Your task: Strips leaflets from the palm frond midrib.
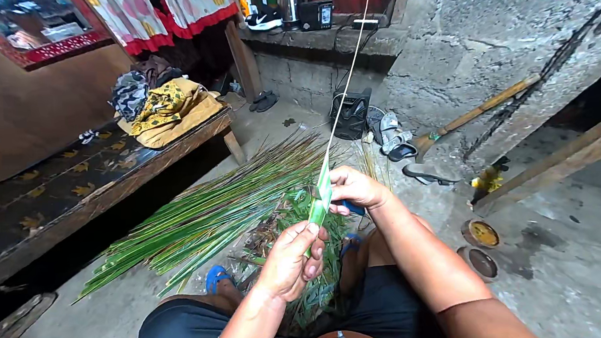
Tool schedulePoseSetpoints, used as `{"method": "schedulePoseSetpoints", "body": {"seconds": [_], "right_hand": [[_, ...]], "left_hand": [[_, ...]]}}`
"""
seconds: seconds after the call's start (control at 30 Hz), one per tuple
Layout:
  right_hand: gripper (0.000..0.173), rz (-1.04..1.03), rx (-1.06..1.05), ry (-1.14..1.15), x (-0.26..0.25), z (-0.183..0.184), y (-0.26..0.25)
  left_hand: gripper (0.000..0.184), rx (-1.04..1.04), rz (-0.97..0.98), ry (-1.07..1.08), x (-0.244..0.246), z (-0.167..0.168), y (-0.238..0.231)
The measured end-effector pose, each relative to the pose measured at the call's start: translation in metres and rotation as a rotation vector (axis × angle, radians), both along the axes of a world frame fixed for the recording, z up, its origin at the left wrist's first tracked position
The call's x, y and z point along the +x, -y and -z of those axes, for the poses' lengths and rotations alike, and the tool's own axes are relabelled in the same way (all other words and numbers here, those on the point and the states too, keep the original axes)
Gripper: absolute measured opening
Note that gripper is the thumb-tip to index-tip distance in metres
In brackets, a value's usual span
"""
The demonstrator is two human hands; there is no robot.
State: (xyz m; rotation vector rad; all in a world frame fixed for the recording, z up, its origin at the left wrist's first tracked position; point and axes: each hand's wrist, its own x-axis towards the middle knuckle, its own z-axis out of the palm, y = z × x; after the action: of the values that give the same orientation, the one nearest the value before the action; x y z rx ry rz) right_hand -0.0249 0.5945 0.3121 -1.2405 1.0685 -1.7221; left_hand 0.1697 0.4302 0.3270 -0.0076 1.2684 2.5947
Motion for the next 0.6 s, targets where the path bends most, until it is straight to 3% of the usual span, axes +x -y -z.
{"method": "schedulePoseSetpoints", "body": {"seconds": [0.27,0.43,0.6], "right_hand": [[0.016,0.114,0.014,-0.139,-0.021,-0.028,0.005],[0.026,0.357,0.069,0.105,-0.043,-0.063,0.006],[0.019,0.48,0.159,0.162,-0.046,-0.083,0.015]], "left_hand": [[0.027,0.037,-0.006,-0.008,0.009,0.0,0.002],[0.03,-0.081,-0.066,0.0,0.012,0.009,0.005],[0.04,-0.138,-0.036,-0.075,0.006,0.015,0.012]]}}
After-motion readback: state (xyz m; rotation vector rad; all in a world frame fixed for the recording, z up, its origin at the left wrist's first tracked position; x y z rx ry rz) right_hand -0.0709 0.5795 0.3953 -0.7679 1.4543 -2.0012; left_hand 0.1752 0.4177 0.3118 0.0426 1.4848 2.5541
